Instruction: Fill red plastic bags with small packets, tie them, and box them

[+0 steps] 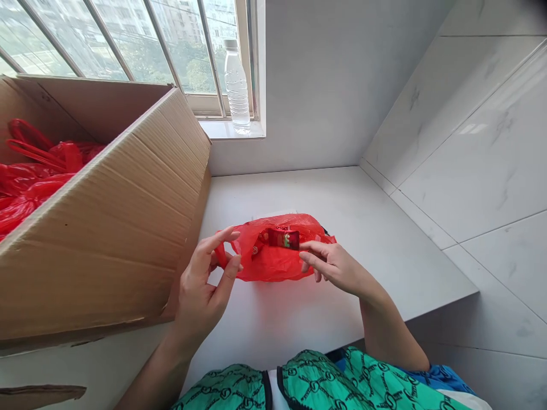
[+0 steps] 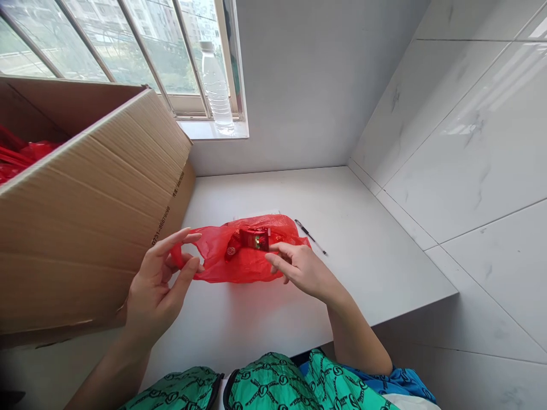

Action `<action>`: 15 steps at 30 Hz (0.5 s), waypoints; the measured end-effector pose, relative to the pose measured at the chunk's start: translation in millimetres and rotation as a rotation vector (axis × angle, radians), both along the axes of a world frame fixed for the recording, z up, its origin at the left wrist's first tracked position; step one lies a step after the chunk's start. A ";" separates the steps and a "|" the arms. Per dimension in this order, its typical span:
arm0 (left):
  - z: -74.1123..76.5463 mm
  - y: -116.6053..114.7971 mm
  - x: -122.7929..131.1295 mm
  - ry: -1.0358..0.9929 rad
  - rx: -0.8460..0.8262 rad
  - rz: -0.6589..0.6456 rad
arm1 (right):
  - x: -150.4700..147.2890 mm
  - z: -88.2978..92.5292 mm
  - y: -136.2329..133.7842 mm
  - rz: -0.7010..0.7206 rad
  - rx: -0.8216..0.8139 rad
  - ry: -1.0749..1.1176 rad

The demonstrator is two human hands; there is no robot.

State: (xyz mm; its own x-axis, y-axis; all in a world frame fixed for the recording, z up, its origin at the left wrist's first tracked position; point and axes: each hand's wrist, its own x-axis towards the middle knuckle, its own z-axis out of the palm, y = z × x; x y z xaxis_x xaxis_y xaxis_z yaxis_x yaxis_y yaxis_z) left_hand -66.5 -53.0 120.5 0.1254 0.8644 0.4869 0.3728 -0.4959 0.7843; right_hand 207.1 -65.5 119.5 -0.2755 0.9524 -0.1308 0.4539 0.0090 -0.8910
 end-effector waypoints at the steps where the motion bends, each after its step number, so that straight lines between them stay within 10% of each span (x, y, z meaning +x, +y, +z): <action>1: 0.7 -1.4 0.7 -0.005 0.010 -0.003 | 1.7 -0.7 -1.0 -0.069 0.012 -0.015; 15: 3.1 -7.6 7.1 -0.019 0.100 -0.046 | 28.0 -4.8 -27.0 -0.471 0.462 -0.288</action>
